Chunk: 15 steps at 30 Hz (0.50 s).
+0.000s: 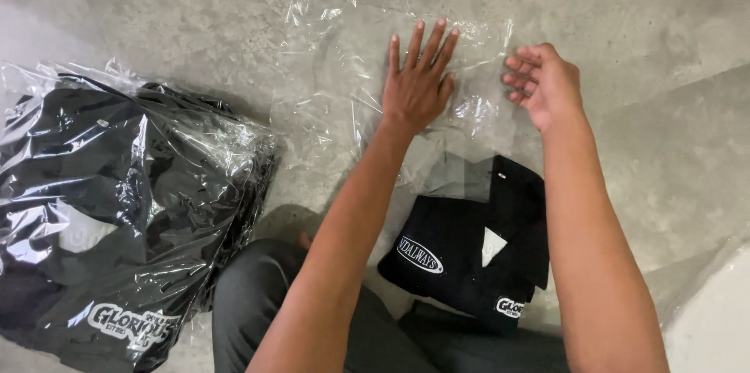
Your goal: The person sits on the floor and packages black polo shirts into clear plastic bags. They fold each shirt, place it into a bag, and seal the bag by hand. The packaged shirts are stacked into a pile as the task progresses.
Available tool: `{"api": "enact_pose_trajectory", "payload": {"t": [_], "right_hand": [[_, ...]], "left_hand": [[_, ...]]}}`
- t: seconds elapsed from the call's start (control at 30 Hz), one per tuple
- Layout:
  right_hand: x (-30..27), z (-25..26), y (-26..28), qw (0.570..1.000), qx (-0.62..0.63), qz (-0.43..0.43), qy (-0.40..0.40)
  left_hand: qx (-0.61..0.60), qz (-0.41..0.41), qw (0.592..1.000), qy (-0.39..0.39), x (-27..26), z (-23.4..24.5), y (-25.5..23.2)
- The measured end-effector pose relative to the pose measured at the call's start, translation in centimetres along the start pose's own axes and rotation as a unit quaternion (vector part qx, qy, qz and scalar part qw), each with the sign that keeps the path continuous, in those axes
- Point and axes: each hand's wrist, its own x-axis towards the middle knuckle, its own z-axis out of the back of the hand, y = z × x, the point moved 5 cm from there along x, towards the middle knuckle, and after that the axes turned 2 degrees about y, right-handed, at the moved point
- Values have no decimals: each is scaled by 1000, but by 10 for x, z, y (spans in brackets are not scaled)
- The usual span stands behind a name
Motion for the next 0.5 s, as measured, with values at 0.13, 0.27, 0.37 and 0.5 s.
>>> {"api": "enact_pose_trajectory", "payload": {"t": [0.13, 0.27, 0.37, 0.5], "right_hand": [[-30, 37, -13, 987, -134, 82, -30], [-68, 70, -44, 898, -408, 136, 88], [-111, 83, -58, 869, -460, 132, 126], [-164, 79, -51, 867, -468, 78, 150]], "left_hand": [[-39, -26, 999, -24, 5, 10, 19], [-72, -118, 967, -216, 0, 27, 21], [-33, -122, 958, -258, 1, -25, 7], [-62, -19, 994, -84, -24, -54, -5]]}}
